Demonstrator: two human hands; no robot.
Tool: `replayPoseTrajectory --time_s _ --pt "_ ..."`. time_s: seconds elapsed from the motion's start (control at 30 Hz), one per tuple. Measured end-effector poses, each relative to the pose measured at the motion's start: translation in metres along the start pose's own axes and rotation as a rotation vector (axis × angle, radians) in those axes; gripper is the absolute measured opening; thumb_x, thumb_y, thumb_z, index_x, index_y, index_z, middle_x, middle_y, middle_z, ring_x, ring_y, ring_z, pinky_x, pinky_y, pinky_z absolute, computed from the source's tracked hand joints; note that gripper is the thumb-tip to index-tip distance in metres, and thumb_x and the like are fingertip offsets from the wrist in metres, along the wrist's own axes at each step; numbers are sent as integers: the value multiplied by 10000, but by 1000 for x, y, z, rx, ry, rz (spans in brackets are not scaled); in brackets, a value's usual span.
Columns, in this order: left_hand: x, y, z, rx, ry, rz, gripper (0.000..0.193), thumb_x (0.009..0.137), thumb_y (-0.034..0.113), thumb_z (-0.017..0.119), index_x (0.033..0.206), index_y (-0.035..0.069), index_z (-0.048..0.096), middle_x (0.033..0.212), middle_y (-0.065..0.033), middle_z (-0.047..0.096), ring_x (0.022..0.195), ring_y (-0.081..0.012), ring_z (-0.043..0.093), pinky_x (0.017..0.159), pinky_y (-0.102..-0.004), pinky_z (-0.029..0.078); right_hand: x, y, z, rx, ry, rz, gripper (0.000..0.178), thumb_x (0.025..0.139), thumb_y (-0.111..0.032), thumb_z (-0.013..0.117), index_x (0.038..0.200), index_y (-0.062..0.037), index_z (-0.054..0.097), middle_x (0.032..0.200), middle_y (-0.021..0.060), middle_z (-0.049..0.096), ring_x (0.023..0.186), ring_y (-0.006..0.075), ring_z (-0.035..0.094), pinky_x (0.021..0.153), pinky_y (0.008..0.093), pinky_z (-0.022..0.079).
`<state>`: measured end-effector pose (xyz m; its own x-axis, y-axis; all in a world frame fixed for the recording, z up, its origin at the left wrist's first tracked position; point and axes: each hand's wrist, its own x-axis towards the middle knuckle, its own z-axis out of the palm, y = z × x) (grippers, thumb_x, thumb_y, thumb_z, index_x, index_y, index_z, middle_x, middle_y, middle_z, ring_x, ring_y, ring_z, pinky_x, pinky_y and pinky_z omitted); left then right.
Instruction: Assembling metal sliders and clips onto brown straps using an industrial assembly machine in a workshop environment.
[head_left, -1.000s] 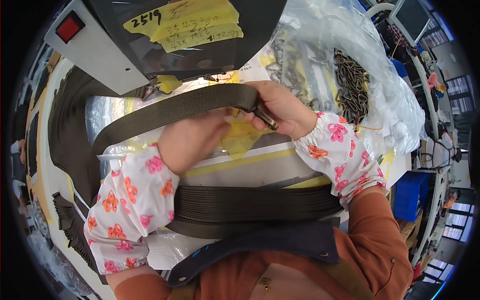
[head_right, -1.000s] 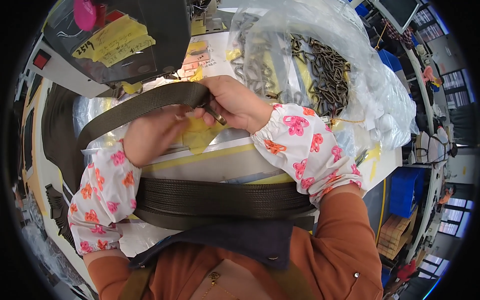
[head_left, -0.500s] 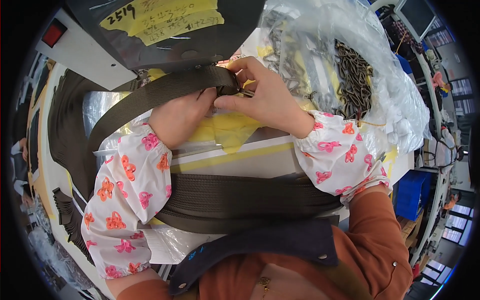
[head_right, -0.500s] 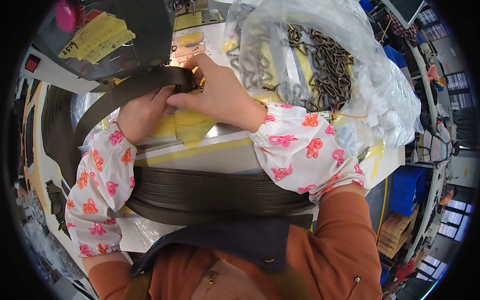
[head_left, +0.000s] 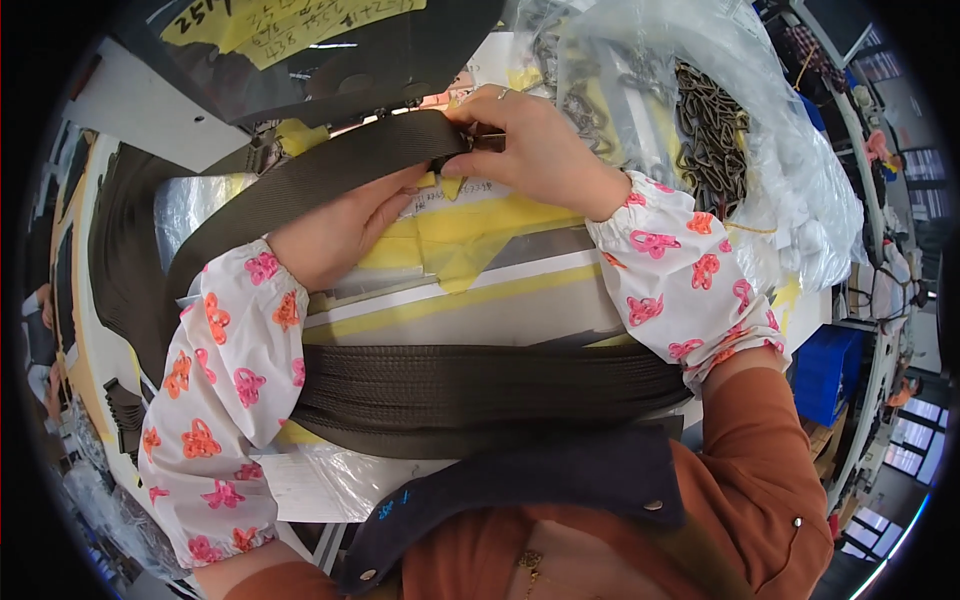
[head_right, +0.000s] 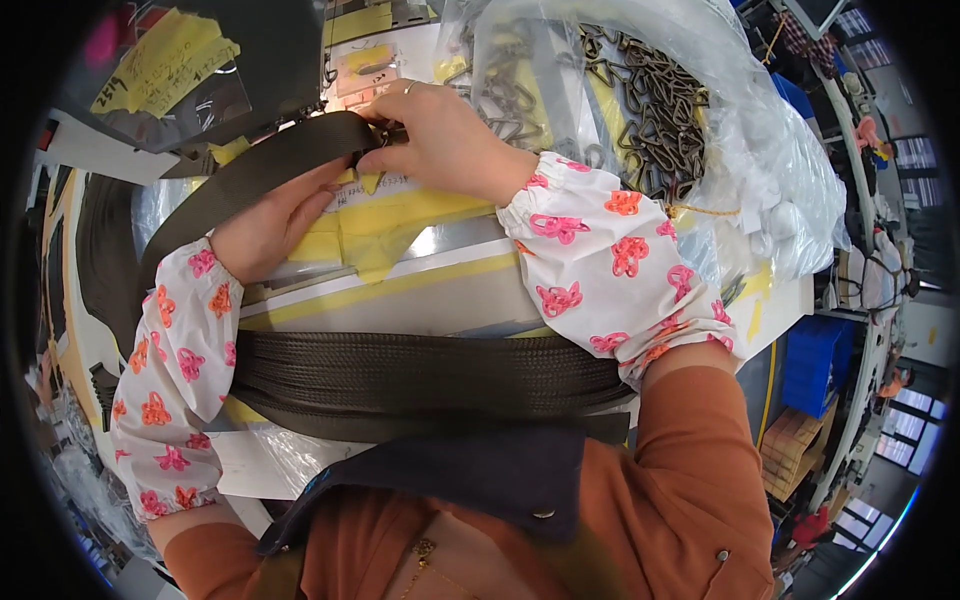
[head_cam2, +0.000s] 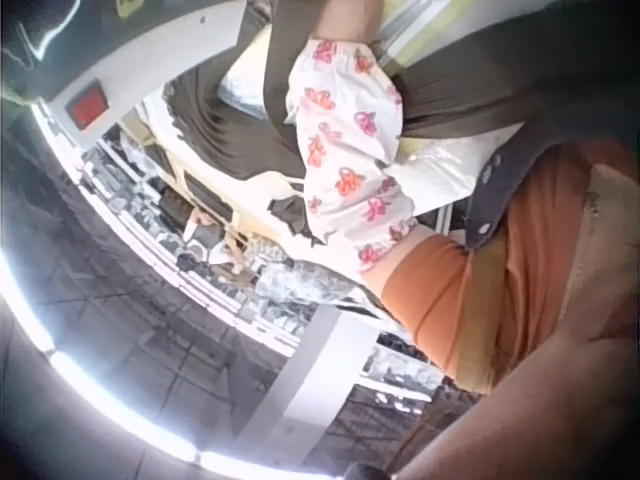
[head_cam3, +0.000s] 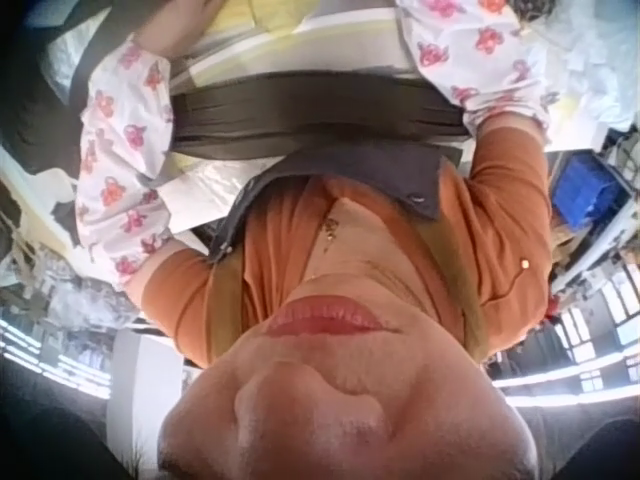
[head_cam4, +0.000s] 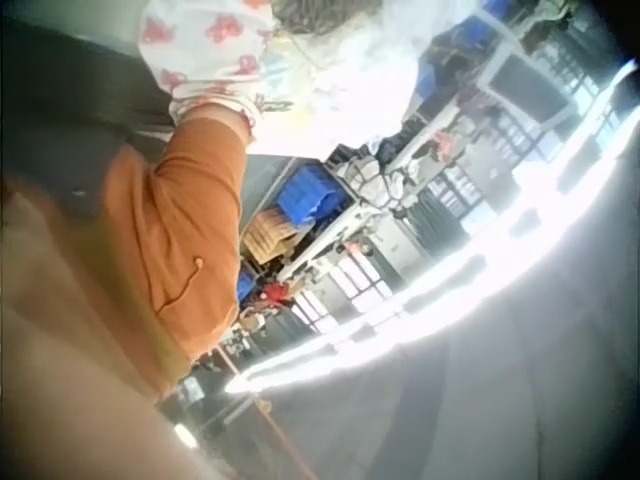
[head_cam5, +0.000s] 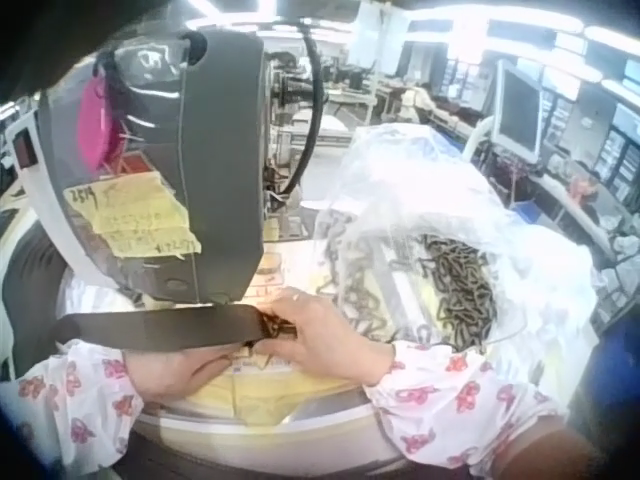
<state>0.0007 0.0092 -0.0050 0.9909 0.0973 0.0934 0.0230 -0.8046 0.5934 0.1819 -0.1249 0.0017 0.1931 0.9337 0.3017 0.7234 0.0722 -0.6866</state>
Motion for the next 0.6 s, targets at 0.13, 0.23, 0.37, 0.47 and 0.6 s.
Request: replayPoseTrajectory --time_s 0.13,0.23,0.37,0.47,0.6 --pt "0 3 3 -79 -101 -159 366 900 142 475 1252 48 437 1108 -167 566 1002 -311 557 840 -332 447 -6 8 2 20 -29 -50 328 694 -126 722 978 -12 602 870 102 567 727 212 572 667 294 453" --pt "3 20 -8 26 -112 -159 367 902 142 467 1258 62 432 1112 -163 566 988 -318 565 823 -337 456 -4 3 6 -165 -36 -72 295 689 -103 715 943 -12 595 857 92 548 729 239 559 662 304 441" --pt "-5 8 -3 0 -38 -49 367 890 135 476 1253 88 441 1073 -162 581 933 -325 582 774 -353 473 -11 -4 24 -223 150 -204 232 700 -124 681 892 -20 603 868 98 575 785 277 565 665 344 463" --pt "3 14 -2 153 -52 -80 335 883 123 478 1216 80 464 1013 -155 597 864 -325 594 725 -367 482 -14 8 27 -278 200 -322 194 709 -129 630 876 -31 611 865 93 604 839 275 573 680 356 478" --pt "4 18 1 411 19 63 318 810 85 525 1126 43 515 958 -155 602 827 -313 596 704 -356 486 -11 5 31 -489 268 -517 198 674 -102 590 852 -18 613 921 80 635 858 235 594 690 316 496"
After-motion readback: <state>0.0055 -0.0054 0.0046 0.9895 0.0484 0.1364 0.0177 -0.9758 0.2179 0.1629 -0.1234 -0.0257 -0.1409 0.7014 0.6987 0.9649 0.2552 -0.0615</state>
